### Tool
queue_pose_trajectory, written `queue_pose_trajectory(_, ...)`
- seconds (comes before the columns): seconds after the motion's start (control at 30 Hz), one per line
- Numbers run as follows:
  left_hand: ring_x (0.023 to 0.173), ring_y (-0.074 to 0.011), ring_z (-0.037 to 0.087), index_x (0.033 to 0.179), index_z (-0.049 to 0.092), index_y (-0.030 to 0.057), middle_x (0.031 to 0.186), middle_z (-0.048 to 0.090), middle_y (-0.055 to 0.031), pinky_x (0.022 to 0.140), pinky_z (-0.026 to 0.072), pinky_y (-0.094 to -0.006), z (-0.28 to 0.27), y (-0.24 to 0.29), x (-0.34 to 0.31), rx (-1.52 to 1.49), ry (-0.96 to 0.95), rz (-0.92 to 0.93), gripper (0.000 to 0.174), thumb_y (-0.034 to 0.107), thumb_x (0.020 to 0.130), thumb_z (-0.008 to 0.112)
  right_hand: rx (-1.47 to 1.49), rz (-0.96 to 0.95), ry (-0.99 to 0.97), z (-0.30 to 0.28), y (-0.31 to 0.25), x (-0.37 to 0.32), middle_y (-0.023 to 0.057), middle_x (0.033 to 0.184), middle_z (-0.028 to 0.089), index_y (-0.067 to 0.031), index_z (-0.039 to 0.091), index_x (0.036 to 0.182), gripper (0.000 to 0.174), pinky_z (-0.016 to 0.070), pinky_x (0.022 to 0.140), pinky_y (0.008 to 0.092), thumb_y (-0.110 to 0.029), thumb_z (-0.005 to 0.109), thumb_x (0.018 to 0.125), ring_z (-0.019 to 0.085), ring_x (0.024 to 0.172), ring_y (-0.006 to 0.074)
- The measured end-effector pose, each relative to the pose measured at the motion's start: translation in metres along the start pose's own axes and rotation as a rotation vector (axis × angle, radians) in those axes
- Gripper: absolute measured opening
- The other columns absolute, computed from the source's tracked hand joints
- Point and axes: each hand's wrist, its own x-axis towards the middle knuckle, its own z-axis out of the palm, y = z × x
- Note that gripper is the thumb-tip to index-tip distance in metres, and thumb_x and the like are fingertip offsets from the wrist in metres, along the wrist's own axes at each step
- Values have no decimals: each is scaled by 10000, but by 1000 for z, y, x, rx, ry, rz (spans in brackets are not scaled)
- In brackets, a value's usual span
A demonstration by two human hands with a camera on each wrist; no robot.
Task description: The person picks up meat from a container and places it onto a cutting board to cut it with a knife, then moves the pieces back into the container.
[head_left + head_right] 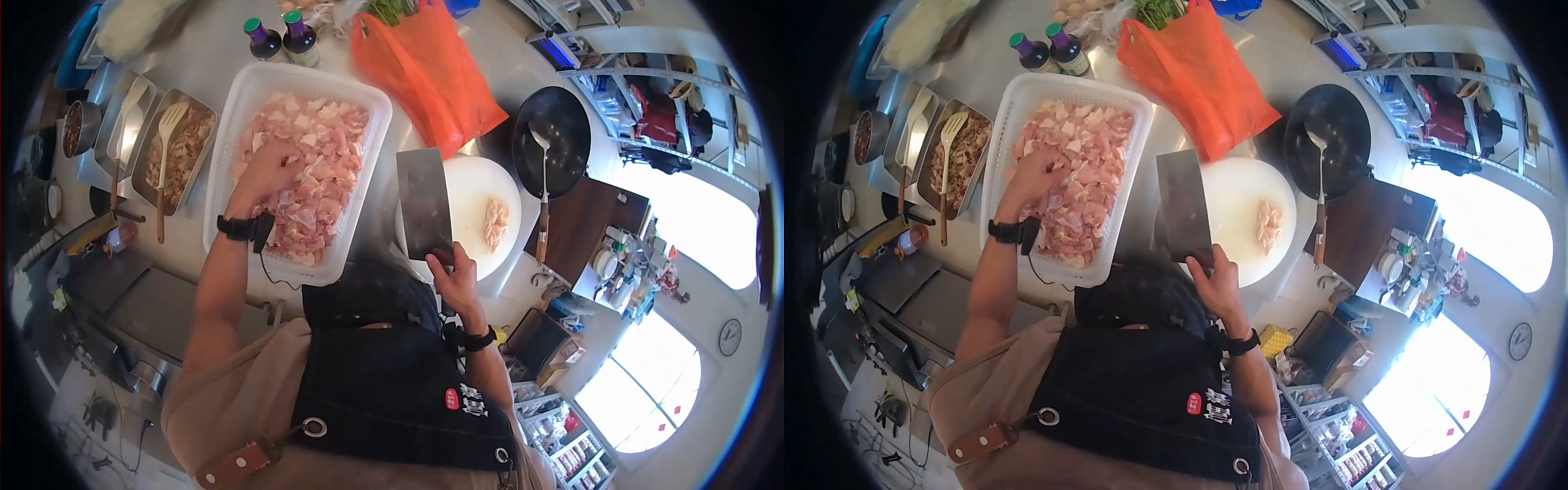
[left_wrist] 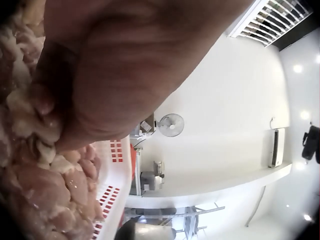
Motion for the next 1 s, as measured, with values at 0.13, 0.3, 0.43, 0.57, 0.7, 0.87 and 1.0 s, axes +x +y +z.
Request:
queue_pose_trajectory(0.13, 683, -91, 602, 1047, 753, 13, 863, 704, -39, 617, 478, -284, -20, 10, -38, -174, -100, -15, 132, 15, 918, 721, -23, -20, 22, 0, 9, -3, 275, 1074, 780, 76, 602, 1112, 319, 637, 835, 437, -166, 766, 984, 780, 1039, 387)
queue_pose_trajectory(0.3, 718, -108, 669, 1132, 732, -12, 939, 755, -49, 638, 524, -246, -37, 8, -71, -683, 44, -13, 204, -64, 950, 657, -26, 13, 1, 0, 8, -5, 286, 1088, 776, 76, 596, 1103, 325, 632, 843, 452, -172, 766, 981, 773, 1039, 413)
queue_pose_trajectory(0.43, 764, -123, 709, 1166, 713, -23, 993, 764, -77, 651, 549, -256, -56, -31, -87, -927, -39, 146, 255, -108, 953, 601, -57, -11, -5, 1, 0, -6, 296, 1077, 771, 63, 593, 1094, 332, 624, 823, 454, -199, 764, 985, 764, 1034, 442)
queue_pose_trajectory(0.57, 787, -134, 731, 1235, 714, 22, 994, 769, -79, 674, 569, -284, -50, -29, -83, -551, 176, -58, 323, -82, 949, 603, -74, -4, -12, 5, 1, -4, 298, 1065, 770, 54, 595, 1097, 328, 614, 809, 461, -206, 761, 986, 758, 1030, 456)
queue_pose_trajectory(0.7, 795, -163, 755, 1351, 689, 95, 1019, 781, -113, 686, 579, -327, -41, -35, -83, -285, 438, -137, 417, -11, 951, 646, -88, -21, -13, 7, -1, -3, 296, 1064, 771, 52, 592, 1083, 325, 605, 815, 467, -207, 761, 984, 755, 1033, 461)
queue_pose_trajectory(0.87, 906, -317, 766, 1394, 655, 102, 1164, 750, -176, 771, 590, -410, -28, -16, -86, 153, 514, -143, 446, 34, 953, 639, -81, 3, -13, 12, 0, -6, 294, 1054, 773, 58, 584, 1071, 330, 605, 819, 464, -208, 761, 986, 756, 1034, 458)
queue_pose_trajectory(1.0, 997, -441, 696, 1369, 641, 126, 1179, 718, -184, 853, 561, -508, -14, -16, -75, 325, 437, -151, 414, 93, 956, 624, -118, -2, -11, 17, 4, -7, 295, 1057, 773, 62, 578, 1092, 348, 612, 815, 459, -213, 763, 988, 763, 1023, 449)
